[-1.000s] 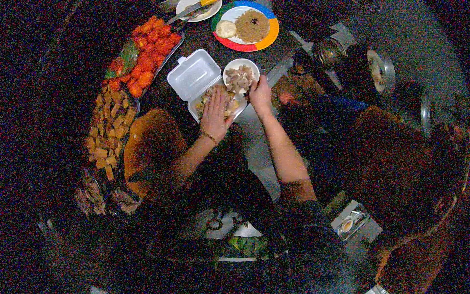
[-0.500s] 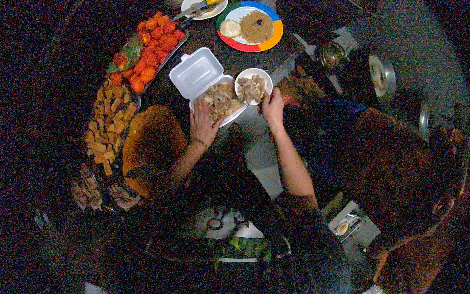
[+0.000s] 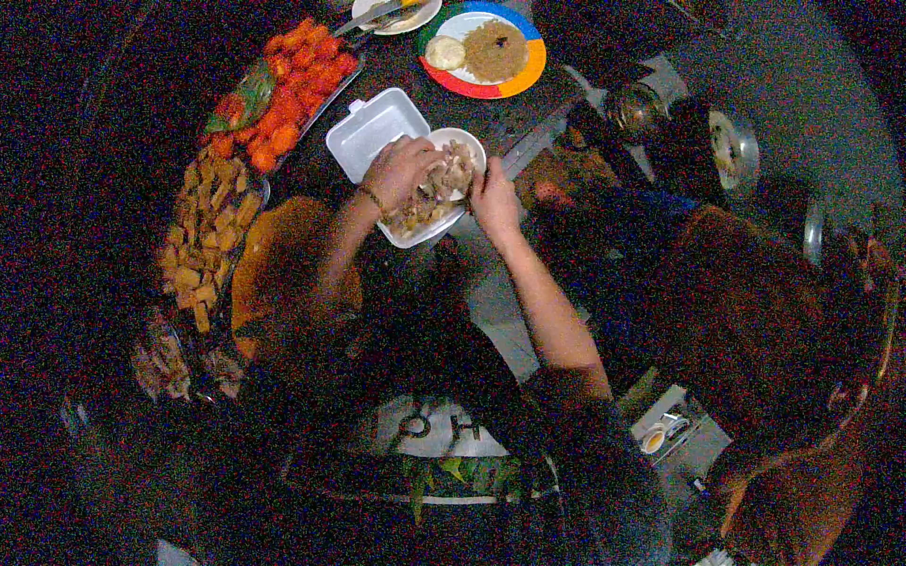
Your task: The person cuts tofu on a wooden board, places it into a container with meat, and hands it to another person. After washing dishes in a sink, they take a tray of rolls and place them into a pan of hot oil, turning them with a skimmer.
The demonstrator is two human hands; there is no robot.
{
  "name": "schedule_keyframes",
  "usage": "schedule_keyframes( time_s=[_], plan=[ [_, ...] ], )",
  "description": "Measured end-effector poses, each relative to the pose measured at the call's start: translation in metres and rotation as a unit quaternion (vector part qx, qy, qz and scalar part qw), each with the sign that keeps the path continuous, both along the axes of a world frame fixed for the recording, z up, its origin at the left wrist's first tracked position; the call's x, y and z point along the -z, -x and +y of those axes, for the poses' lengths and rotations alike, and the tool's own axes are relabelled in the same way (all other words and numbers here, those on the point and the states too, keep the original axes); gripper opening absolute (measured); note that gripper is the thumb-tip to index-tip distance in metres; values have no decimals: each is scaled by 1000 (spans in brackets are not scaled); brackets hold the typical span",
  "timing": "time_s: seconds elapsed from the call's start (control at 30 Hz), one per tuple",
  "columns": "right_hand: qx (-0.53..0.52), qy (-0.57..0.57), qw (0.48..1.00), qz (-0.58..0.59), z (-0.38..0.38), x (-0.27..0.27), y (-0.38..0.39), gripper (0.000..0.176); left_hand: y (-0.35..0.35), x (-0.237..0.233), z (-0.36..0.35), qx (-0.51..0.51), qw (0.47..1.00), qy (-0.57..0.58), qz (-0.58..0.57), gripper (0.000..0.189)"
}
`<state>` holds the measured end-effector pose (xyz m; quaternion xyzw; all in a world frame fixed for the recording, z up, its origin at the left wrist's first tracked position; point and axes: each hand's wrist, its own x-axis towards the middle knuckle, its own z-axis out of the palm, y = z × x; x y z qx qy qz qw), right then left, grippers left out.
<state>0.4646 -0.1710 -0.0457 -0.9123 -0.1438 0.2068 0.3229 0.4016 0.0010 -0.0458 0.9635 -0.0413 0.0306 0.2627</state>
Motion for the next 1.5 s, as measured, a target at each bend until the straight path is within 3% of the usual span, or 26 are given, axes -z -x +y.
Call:
schedule_keyframes(
  time_s=[0.03, 0.1, 0.17, 0.3, 0.37, 0.5, 0.57, 0.77, 0.9, 0.97, 1.07, 1.13, 1.27, 1.5],
  plan=[
    [-1, 0, 1000, 2, 3, -2, -1, 21, -5, 6, 7, -1, 1000, 0, 2, 30],
    [-58, -43, 992, -100, 9, -2, -7, 19, -12, 8, 17, 46, 997, -61, -3, 24],
    [-54, -43, 993, -99, 15, 0, -14, 18, -14, 3, 24, 64, 996, -54, -35, 22],
    [-32, -54, 991, -115, 18, -13, -17, 17, -8, -12, 26, 12, 997, 5, -76, 17],
    [-17, -32, 994, -99, 14, -16, -17, 17, 6, -12, 26, -64, 981, 148, -106, 18],
    [-16, -58, 988, -140, 0, -1, -15, 19, 57, 21, 10, -130, 979, 133, -86, 22],
    [-14, 7, 996, -90, -6, 2, -12, 22, 79, 44, -5, -186, 975, 123, -18, 24],
    [-7, -34, 996, -79, -19, 23, -6, 23, 92, 40, -20, -253, 940, 229, -11, 32],
    [-4, -43, 998, -37, -22, 30, -3, 22, 72, 22, -23, -241, 948, 195, -67, 35],
    [-5, -40, 999, -16, -8, -5, 5, 20, 53, 1, -21, -126, 981, 107, -100, 35],
    [-17, -18, 997, -75, -7, 3, 11, 18, 45, -8, -22, -54, 994, 30, -95, 30],
    [-29, -17, 993, -116, -1, -4, 15, 18, 40, -1, -21, -54, 996, 36, -66, 26],
    [-30, 4, 995, -90, 4, 3, 17, 18, 46, 14, -25, -73, 996, 42, 14, 17],
    [-13, -16, 993, -115, 1, 5, 15, 16, 80, 38, -18, -145, 987, 47, -43, 15]
  ],
)
